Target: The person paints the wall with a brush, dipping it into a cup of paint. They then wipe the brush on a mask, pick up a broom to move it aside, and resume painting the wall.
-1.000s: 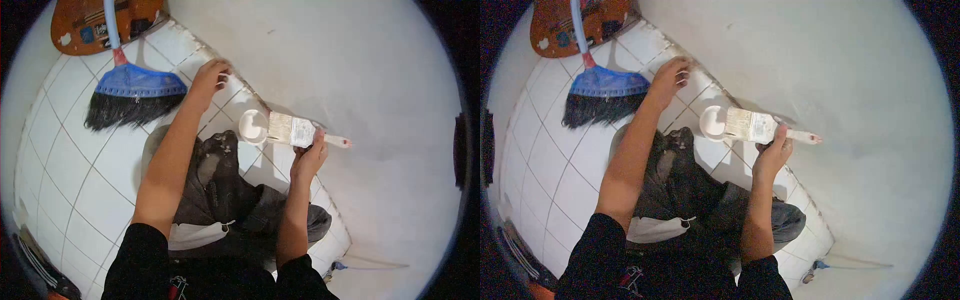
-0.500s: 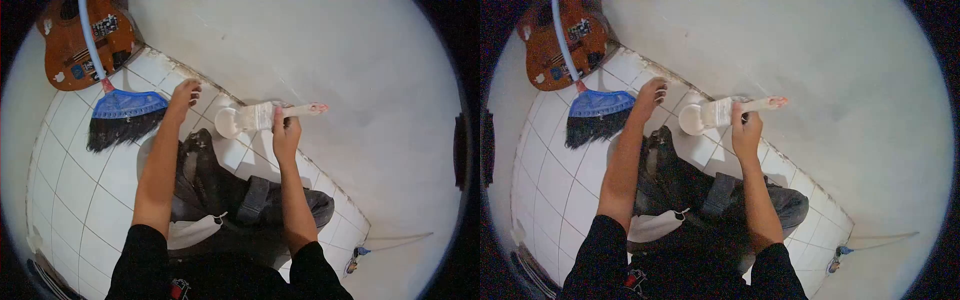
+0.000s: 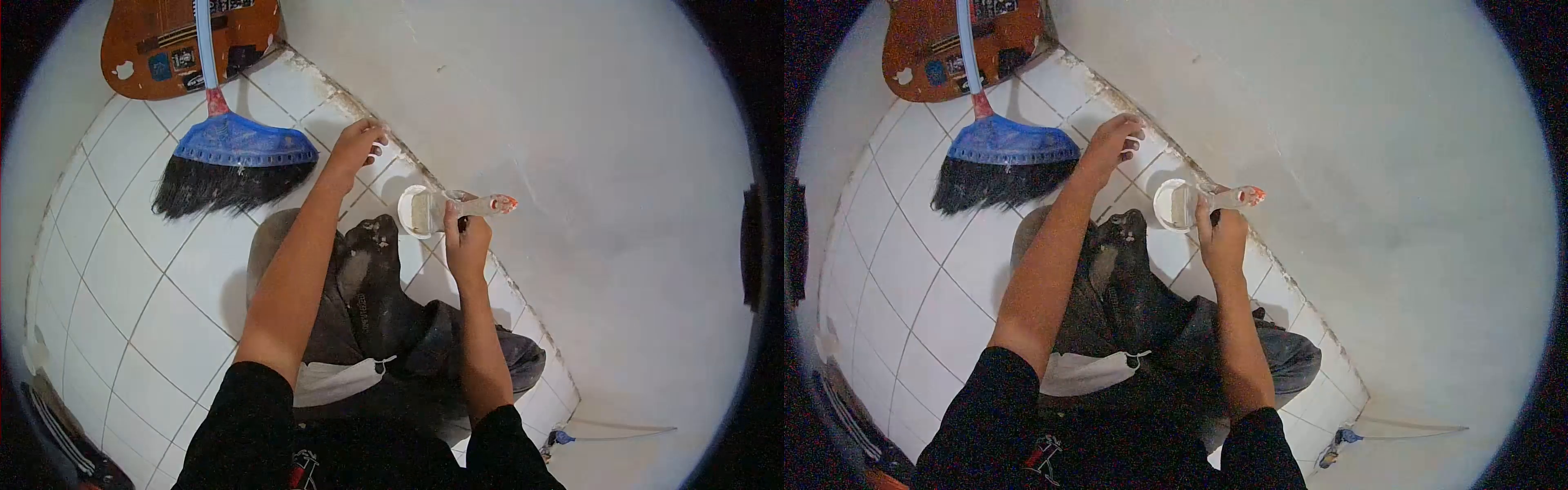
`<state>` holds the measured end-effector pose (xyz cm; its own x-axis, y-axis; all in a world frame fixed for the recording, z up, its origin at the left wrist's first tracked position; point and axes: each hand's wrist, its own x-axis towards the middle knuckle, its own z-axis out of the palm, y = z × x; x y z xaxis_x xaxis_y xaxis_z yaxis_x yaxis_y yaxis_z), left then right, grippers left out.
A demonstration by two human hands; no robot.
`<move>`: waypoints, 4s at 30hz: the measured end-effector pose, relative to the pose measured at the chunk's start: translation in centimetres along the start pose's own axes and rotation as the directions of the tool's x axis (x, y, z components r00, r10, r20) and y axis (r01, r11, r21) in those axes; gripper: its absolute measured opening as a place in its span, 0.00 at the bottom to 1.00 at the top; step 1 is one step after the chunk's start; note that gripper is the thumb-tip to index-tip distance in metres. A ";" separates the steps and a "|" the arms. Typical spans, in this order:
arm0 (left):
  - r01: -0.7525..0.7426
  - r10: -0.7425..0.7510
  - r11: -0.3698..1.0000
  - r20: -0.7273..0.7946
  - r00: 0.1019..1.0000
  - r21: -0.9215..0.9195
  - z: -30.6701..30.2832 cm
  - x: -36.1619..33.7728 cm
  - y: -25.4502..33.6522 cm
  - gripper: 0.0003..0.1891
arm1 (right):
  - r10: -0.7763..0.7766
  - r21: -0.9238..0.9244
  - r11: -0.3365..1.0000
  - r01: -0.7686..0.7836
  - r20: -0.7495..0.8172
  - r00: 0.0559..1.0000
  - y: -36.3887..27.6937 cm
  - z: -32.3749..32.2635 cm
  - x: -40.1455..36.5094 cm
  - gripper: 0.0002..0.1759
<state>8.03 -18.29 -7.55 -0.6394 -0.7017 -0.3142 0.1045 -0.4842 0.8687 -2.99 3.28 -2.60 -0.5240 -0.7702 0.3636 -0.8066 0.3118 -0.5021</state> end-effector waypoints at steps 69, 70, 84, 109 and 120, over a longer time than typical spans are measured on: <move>0.033 -0.036 0.967 0.006 0.999 0.252 0.0 -0.5 -2.0 0.09 | 0.581 0.916 0.172 -0.362 0.203 0.788 -4.0 -11.5 -7.7 0.24; 0.031 -0.035 0.969 0.010 0.999 0.245 -0.1 -0.4 -1.9 0.09 | 0.575 0.907 0.199 -0.372 0.200 0.793 -4.4 -11.0 -6.6 0.23; 0.031 -0.041 0.983 0.052 0.998 0.182 0.0 0.0 -1.5 0.09 | 0.539 0.869 0.411 -0.276 0.013 0.842 -5.1 -5.6 4.9 0.18; 0.055 -0.067 0.980 0.057 0.996 0.193 0.1 0.1 -1.5 0.09 | 0.611 0.871 0.343 -0.351 0.076 0.788 -2.9 -2.4 5.3 0.17; 0.055 -0.069 0.980 0.072 0.995 0.191 -0.1 0.6 -2.0 0.09 | 0.492 0.831 0.516 -0.207 -0.090 0.866 -5.3 -6.3 7.9 0.17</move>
<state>7.52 -17.76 -9.46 -0.6983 -0.6270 -0.3453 -0.0780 -0.4129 0.9074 -4.61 -0.99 7.87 -0.8754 -0.4633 0.1381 -0.0808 -0.1415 -0.9866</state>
